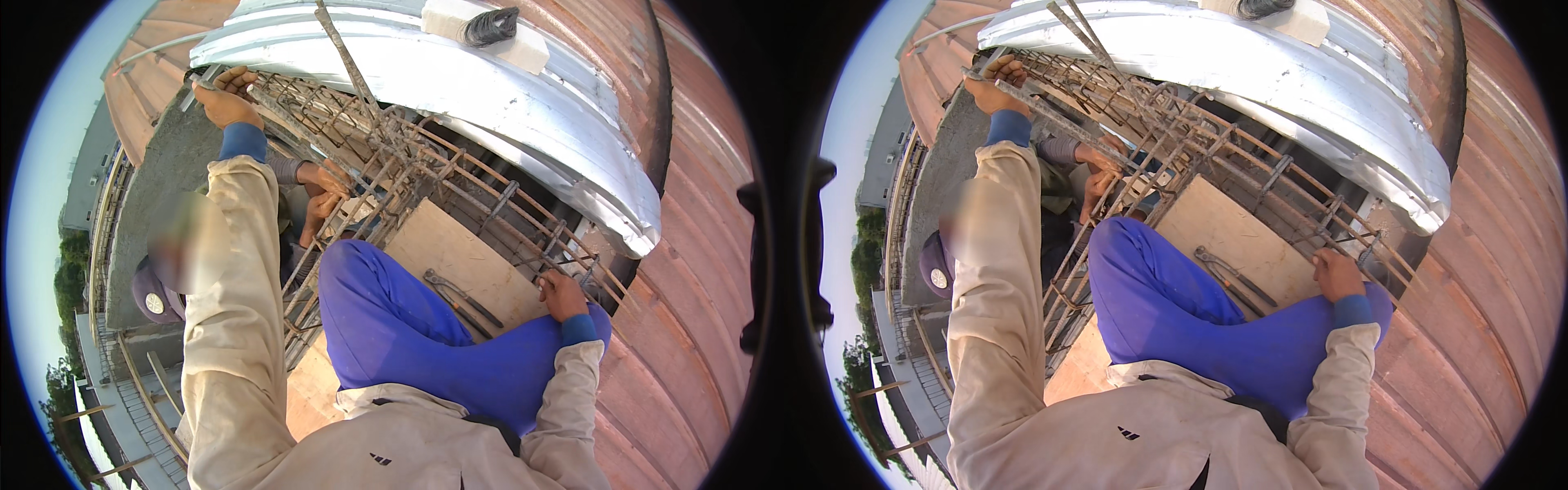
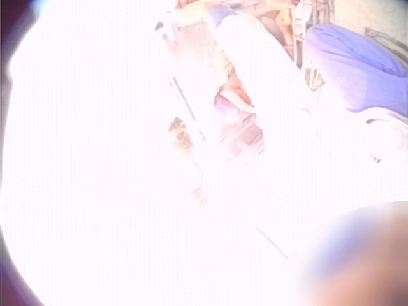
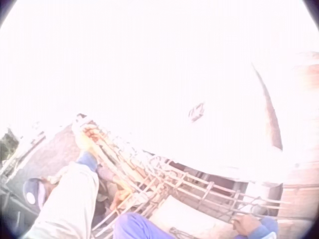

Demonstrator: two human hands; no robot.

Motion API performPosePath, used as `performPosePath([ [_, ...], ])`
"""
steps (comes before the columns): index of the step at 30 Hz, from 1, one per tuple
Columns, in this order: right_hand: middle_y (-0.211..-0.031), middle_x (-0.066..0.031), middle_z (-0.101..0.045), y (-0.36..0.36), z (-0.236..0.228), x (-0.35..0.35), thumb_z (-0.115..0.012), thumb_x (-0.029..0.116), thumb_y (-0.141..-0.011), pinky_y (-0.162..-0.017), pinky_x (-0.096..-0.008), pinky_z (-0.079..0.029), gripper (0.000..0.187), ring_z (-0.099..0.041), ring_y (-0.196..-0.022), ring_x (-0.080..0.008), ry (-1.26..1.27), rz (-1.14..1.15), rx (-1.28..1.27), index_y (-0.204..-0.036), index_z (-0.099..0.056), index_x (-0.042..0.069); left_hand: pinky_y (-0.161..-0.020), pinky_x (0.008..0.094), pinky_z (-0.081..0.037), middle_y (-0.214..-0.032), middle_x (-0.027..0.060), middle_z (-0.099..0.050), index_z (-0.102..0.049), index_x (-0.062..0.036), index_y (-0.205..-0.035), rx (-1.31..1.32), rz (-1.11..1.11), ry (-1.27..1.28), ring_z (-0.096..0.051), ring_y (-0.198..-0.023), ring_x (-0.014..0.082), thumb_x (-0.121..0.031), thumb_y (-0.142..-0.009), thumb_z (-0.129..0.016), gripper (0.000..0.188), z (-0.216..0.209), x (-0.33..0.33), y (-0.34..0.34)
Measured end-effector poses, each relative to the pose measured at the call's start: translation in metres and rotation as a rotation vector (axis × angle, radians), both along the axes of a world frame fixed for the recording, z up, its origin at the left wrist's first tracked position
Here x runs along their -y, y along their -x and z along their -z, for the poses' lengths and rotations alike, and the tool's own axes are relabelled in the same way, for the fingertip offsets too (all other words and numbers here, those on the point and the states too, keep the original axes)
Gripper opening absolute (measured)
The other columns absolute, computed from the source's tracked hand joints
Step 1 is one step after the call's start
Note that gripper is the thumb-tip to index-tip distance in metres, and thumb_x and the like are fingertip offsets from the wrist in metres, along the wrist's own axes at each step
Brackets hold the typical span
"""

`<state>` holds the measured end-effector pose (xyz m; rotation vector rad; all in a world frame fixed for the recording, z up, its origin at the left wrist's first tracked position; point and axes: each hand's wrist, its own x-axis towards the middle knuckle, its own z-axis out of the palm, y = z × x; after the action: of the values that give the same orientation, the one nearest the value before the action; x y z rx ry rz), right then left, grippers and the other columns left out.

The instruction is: The person uses a crowbar to pry and adjust metal rebar within a roof framework, then ties the rebar intersections with wire. A coworker assists by holding the structure and handing materials.

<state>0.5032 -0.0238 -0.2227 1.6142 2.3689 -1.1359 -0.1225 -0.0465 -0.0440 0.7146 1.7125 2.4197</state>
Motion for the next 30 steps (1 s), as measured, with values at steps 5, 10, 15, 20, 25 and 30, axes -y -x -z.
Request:
performPosePath([
  [5, -0.074, -0.0113, -0.071, 0.000, -0.002, -0.001, -0.059, 0.021, -0.096, -0.078, -0.0441, -0.054, 0.019, -0.071, -0.078, -0.0335, 0.011, 0.003, -0.025, -0.096, -0.071, 0.007, -0.056, 0.0345, -0.052, -0.069, 0.0153, -0.069, -0.069, 0.0034, -0.083, 0.014, -0.021, 0.003, -0.062, -0.060, 0.0238, -0.059, -0.099, -0.015, 0.084, -0.001, 0.003, -0.008],
  [10, -0.075, -0.0119, -0.071, -0.004, -0.002, -0.002, -0.058, 0.022, -0.097, -0.077, -0.0448, -0.053, 0.020, -0.070, -0.078, -0.0345, 0.010, -0.022, -0.018, -0.095, -0.071, 0.007, -0.052, 0.0352, -0.049, -0.065, 0.0157, -0.067, -0.068, 0.0033, -0.080, 0.022, -0.003, -0.015, -0.060, -0.056, 0.0241, -0.056, -0.099, -0.017, 0.080, -0.001, 0.003, -0.006],
  [15, -0.072, -0.0095, -0.070, -0.005, 0.001, -0.002, -0.057, 0.021, -0.098, -0.075, -0.0416, -0.052, 0.021, -0.069, -0.075, -0.0310, -0.004, -0.037, -0.023, -0.096, -0.069, 0.005, -0.063, 0.0355, -0.058, -0.076, 0.0162, -0.072, -0.071, 0.0017, -0.089, -0.041, -0.010, 0.045, -0.067, -0.066, 0.0257, -0.069, -0.097, -0.013, 0.092, 0.005, 0.005, 0.006],
  [20, -0.072, -0.0074, -0.070, -0.006, 0.005, -0.002, -0.056, 0.020, -0.099, -0.073, -0.0387, -0.052, 0.022, -0.069, -0.073, -0.0278, -0.020, -0.052, -0.056, -0.097, -0.069, 0.003, -0.056, 0.0355, -0.054, -0.069, 0.0162, -0.069, -0.070, 0.0031, -0.085, -0.044, -0.067, 0.029, -0.062, -0.060, 0.0251, -0.061, -0.099, -0.014, 0.086, 0.005, 0.004, -0.002],
  [25, -0.075, -0.0089, -0.071, -0.009, 0.007, -0.004, -0.057, 0.023, -0.097, -0.077, -0.0424, -0.053, 0.022, -0.070, -0.080, -0.0303, 0.052, 0.001, -0.083, -0.096, -0.072, 0.007, -0.059, 0.0337, -0.052, -0.069, 0.0151, -0.068, -0.069, 0.0038, -0.083, 0.010, -0.075, 0.000, -0.060, -0.059, 0.0228, -0.056, -0.099, -0.016, 0.082, -0.003, 0.009, -0.030],
  [30, -0.077, -0.0080, -0.073, -0.010, 0.006, -0.006, -0.057, 0.022, -0.097, -0.078, -0.0407, -0.053, 0.022, -0.071, -0.080, -0.0287, 0.061, -0.016, -0.067, -0.095, -0.072, 0.007, -0.059, 0.0318, -0.051, -0.072, 0.0111, -0.069, -0.070, -0.0004, -0.085, 0.065, -0.089, 0.010, -0.060, -0.061, 0.0197, -0.056, -0.101, -0.018, 0.077, -0.006, 0.022, -0.043],
])
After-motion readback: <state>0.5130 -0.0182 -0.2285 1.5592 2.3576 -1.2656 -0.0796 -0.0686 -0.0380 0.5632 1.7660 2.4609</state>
